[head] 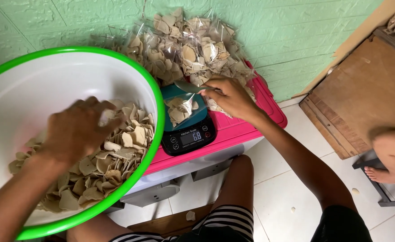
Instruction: Packaging small snack items into plastic bags using a spoon and a digital scale.
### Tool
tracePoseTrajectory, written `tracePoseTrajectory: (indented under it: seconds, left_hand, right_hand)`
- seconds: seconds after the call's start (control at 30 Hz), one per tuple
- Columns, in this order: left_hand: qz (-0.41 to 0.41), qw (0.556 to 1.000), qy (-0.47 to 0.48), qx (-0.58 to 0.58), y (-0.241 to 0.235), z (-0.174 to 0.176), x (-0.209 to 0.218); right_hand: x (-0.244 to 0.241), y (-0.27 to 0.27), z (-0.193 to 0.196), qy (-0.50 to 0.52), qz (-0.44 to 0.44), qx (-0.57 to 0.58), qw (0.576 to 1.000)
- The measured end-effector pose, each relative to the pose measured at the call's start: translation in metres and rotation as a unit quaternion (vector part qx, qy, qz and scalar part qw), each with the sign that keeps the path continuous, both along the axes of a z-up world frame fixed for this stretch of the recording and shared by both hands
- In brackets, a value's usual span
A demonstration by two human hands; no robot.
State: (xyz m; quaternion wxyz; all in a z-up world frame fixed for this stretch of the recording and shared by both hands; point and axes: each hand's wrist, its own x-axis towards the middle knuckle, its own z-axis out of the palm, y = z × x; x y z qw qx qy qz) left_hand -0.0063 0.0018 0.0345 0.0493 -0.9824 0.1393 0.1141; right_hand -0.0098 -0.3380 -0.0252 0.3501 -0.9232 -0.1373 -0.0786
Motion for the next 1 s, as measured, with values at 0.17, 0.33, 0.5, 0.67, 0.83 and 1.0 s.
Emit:
tracePoseTrajectory:
  seconds: [0.17,0.33,0.5,0.67,0.83,1.0]
  left_hand:
    - [0.054,0.992,-0.105,0.042,0.045,-0.021,0.041]
    - [0.039,0.98,-0.065,0.183,0.145,-0.092,0.126]
    - [0.172,0.974,-0.114,-0.088,0.161,-0.096,0.119]
    - [0.168,0.966,-0.138,-0.139,0.168,-0.101,0.116]
    - [0.178,0.97,-0.123,-0.107,0.162,-0.095,0.112]
    - [0.185,0.97,-0.128,-0.095,0.133,-0.064,0.093]
  right_hand:
    - [-0.008,-0.007,0.009,-0.022,-0.039,0.002,0.999]
    - [-0.015,-0.01,0.019,-0.033,-0.036,0.026,0.998]
    - [-0.012,-0.009,0.018,-0.018,-0.052,0.034,0.998]
    - [-0.005,-0.009,0.014,-0.035,-0.041,0.012,0.998]
    - [-0.004,-0.01,0.006,0.041,-0.068,0.02,0.997]
    - [0.001,0.011,-0.008,0.099,-0.017,0.03,0.994]
